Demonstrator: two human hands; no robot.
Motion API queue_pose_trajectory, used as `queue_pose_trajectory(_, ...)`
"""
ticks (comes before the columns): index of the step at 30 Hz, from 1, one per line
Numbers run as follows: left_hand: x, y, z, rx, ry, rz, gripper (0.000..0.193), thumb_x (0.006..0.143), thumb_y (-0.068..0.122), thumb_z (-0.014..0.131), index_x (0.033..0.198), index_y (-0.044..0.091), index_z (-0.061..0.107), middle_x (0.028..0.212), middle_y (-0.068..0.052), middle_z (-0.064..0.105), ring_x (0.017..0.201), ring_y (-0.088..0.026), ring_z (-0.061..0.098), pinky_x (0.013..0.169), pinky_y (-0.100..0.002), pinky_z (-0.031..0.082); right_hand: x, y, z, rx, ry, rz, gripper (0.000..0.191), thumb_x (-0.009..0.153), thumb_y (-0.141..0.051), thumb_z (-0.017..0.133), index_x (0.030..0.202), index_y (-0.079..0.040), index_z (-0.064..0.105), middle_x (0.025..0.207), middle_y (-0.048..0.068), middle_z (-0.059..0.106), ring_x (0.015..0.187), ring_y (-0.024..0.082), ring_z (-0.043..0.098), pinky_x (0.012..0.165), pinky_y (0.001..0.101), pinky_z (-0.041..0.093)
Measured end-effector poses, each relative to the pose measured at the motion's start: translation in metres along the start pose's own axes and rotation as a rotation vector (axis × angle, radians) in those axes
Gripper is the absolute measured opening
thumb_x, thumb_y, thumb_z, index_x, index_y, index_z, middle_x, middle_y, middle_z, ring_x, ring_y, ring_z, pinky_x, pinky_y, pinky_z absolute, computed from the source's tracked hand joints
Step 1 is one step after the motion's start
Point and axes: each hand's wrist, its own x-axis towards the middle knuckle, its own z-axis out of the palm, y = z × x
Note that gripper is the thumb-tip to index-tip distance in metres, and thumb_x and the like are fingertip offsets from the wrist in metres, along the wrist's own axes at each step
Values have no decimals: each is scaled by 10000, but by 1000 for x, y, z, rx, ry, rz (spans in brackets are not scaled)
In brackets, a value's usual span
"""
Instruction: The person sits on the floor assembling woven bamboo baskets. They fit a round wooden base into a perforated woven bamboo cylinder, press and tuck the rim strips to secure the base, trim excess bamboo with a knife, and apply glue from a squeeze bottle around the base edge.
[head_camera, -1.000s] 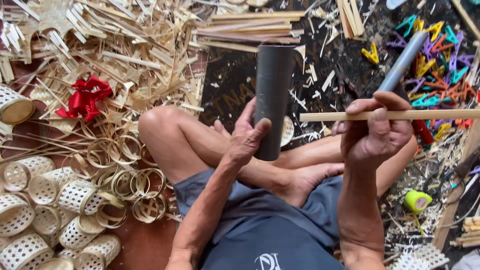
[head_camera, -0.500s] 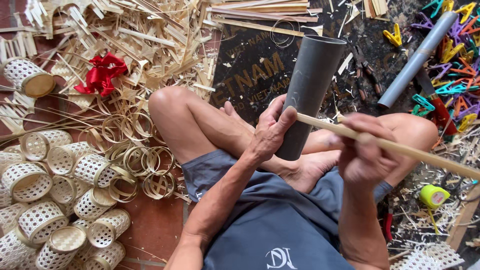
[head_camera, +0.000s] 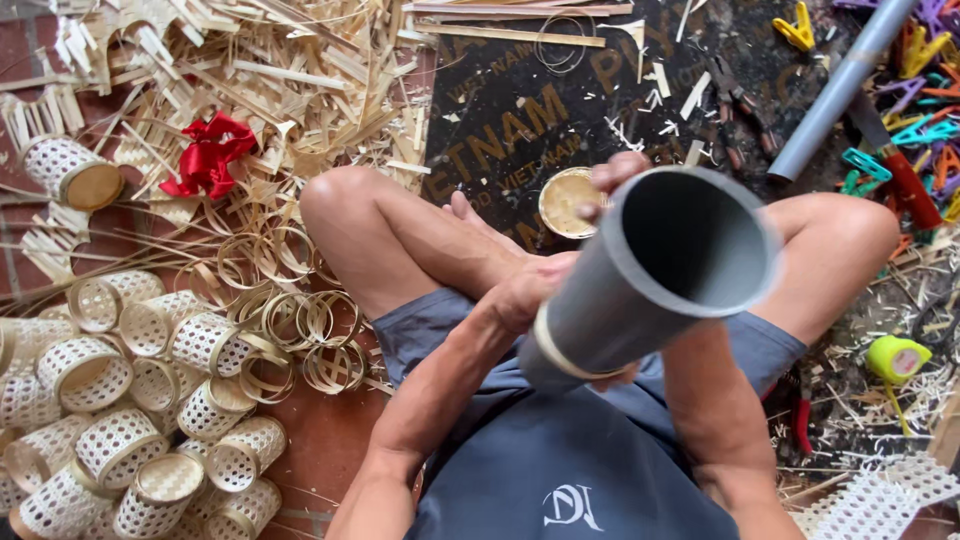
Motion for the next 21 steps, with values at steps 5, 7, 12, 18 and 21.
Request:
queue_pose_trajectory(5,-61,53,24,1050,1059,636,745,789,502,850,1327,60,585,1056,-159,724,881,-262,713,764,-395,571,20,7,-7,369,55,-3,277,1144,-342,597,1116,-79,678,1039,79,647,891,175,597,823,310,514)
queue_pose_trajectory(7,-92,101,13,1675,1442,149,740,756,496,870,1318,95,600,1033,-121,740,854,-234,713,746,-371,565,25,-29,-41,137,314,-135,238,1123,-276,619,1119,-44,676,948,88,624,793,176,589,705,279,494)
queue_pose_trajectory(12,-149,191,-24,1651,1779,228,581,933,454,798,1296,35,626,1065,-121,742,930,-246,728,824,-353,579,76,-142,-154,-836,609,-207,99,1022,-26,612,986,41,675,762,48,593,588,170,573,534,286,494)
queue_pose_trajectory(18,-172,229,-73,1897,1967,-257,691,896,509,833,1246,-22,562,999,-178,672,805,-341,652,697,-492,578,138,-127,-179,-1821,864,499,246,931,-219,623,934,25,655,819,249,725,704,381,741,707,501,568)
queue_pose_trajectory(21,-180,216,-85,1888,1966,-292,671,990,510,772,1368,2,547,1101,-189,687,911,-341,659,853,-518,545,143,-100,-174,-2105,750,328,308,927,-250,641,1028,41,653,942,344,703,890,525,675,790,632,504)
